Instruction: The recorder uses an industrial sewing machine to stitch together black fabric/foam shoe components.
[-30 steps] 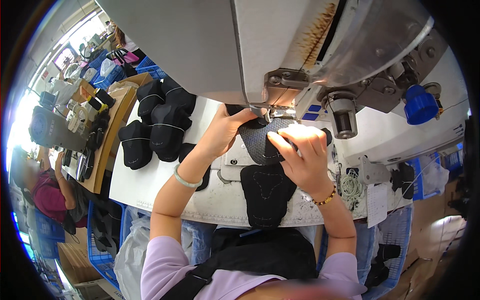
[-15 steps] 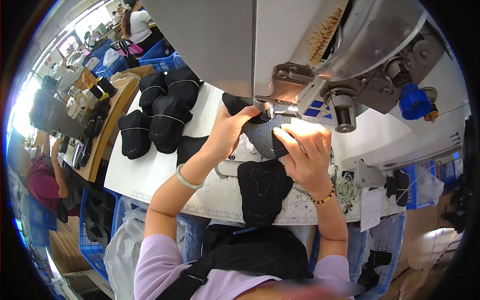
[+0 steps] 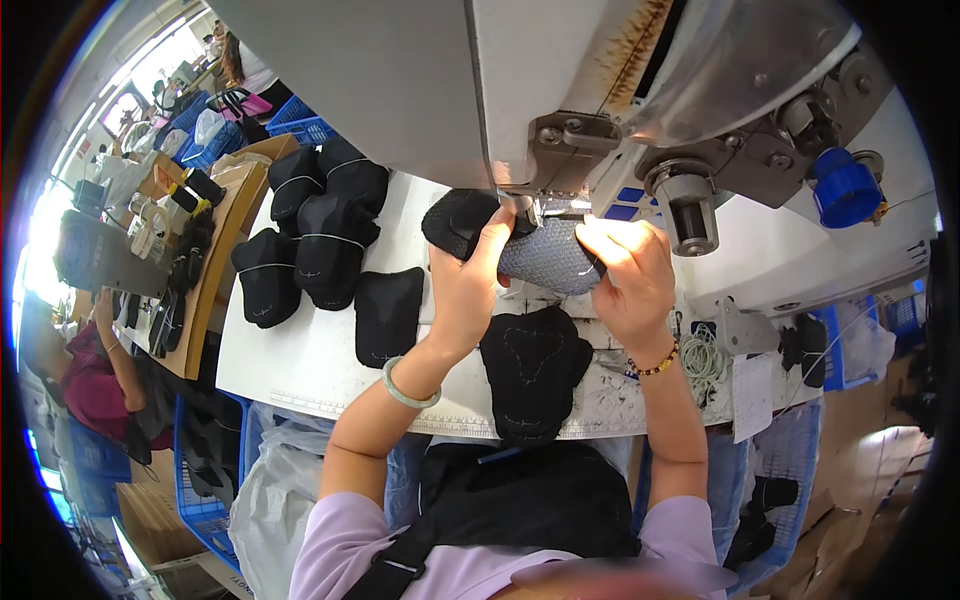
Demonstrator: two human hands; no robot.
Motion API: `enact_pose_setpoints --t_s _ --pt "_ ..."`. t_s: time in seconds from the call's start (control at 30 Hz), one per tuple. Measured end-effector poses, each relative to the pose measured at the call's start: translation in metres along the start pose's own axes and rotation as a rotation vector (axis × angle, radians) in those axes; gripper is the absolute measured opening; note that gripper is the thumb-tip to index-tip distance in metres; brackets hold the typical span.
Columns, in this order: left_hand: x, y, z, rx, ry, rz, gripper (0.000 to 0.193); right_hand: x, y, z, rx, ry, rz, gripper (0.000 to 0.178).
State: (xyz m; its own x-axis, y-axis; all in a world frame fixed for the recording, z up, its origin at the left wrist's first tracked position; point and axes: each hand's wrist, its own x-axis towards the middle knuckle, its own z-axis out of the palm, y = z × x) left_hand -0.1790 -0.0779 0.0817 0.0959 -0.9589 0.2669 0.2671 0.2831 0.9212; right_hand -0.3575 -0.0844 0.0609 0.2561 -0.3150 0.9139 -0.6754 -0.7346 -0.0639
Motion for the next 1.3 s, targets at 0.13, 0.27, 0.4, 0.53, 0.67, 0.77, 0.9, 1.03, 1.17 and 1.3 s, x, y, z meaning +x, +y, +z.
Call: enact_pose_setpoints --t_s 0.13,0.27,0.4,0.53,0.67,0.77,0.9,1.03,1.17,1.3 --pt "-0.005 -0.002 0.004 0.063 0.069 0.110 0.012 -0.001 0.003 0.004 0.083 0.036 0.104 0.043" --pt "-0.008 -0.004 0.005 0.042 0.098 0.120 0.010 -0.003 0.006 0.008 0.133 0.076 0.126 0.042" --pt "-0.009 -0.004 0.008 0.022 0.119 0.132 0.012 -0.002 0.003 0.009 0.155 0.096 0.169 0.039" --pt "-0.012 -0.005 0.011 0.093 0.148 0.153 0.010 -0.006 0.006 0.008 0.151 0.071 0.213 0.036" --pt "-0.013 -0.006 0.016 0.175 0.188 0.290 0.010 -0.010 0.009 0.008 0.127 -0.020 0.232 0.034" --pt "-0.018 -0.009 0.018 0.133 0.201 0.272 0.014 -0.010 0.008 0.011 0.123 -0.036 0.309 0.032" --pt "-0.025 -0.013 0.018 0.101 0.251 0.215 0.019 -0.004 0.011 0.013 0.094 -0.030 0.313 0.027" --pt "-0.027 -0.017 -0.011 0.051 0.054 0.071 0.016 0.001 0.010 0.015 0.125 -0.006 0.316 0.025" --pt "0.009 0.017 -0.033 -0.525 -0.227 -0.447 0.024 0.004 0.010 0.014 0.127 0.036 0.334 0.023" --pt "0.023 0.009 -0.036 -0.240 -0.169 -0.449 0.031 0.008 0.007 0.016 0.150 0.068 0.370 0.026"
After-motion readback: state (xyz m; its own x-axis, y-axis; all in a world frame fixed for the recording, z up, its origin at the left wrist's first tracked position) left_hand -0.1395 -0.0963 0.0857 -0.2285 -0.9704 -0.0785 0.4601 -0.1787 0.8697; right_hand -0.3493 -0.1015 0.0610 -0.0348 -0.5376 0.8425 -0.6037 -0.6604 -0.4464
